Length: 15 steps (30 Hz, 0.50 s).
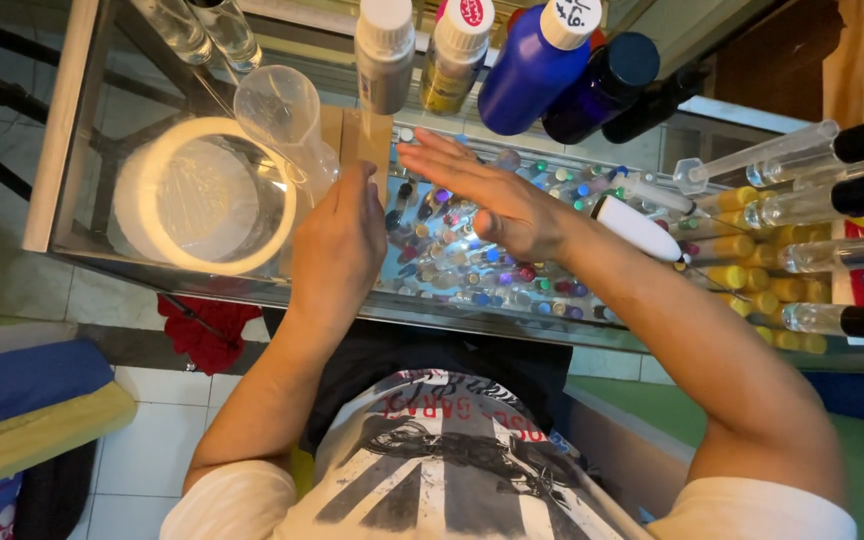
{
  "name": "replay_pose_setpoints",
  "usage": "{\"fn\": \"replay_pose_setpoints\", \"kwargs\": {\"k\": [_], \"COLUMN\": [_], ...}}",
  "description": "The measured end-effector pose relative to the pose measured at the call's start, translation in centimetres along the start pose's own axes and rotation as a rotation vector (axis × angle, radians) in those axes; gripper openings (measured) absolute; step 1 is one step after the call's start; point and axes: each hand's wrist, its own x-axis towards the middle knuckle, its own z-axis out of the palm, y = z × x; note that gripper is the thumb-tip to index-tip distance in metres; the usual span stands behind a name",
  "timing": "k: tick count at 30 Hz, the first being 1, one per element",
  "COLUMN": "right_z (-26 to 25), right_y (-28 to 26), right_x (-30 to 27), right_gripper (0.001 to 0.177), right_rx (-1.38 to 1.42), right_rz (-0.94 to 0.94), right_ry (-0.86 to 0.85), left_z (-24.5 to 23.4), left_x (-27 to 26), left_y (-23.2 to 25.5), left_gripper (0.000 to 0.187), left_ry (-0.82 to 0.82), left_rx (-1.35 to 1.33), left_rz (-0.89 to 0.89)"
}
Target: The person pours liquid from a large plastic cup into a smaller measuring container and then transfers it into a glass spray bottle before securing the atomizer cap.
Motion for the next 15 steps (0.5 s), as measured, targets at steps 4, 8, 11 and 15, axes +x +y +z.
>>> {"fn": "replay_pose_setpoints", "kwargs": {"k": [4, 8, 11, 15], "right_z": [-0.4, -0.5, -0.1, 0.6], "right_y": [0.6, 1.1, 2.2, 3.4], "right_x": [0.3, 0.7, 0.8, 0.4], "right_gripper": [0.108, 0.116, 0.119, 0.13], "right_rx": [-0.046, -0.114, -0.2, -0.35], "right_rz": [-0.001, -0.007, -0.014, -0.019], "right_ry": [-0.039, -0.056, -0.064, -0.108], "left_z": [0.6, 0.1, -0.7, -1.0], "left_x": [-0.6, -0.4, -0.9, -2.0], "left_y": [-0.6, -0.6, -1.2, -2.2], "left_gripper": [0.013, 0.012, 0.011, 0.012], "left_ry": [0.008, 0.01, 0.006, 0.138], "left_rx": [-0.031, -0.181, -0.412, -0.873], "left_rz": [-0.016, -0.051, -0.121, -0.071]}}
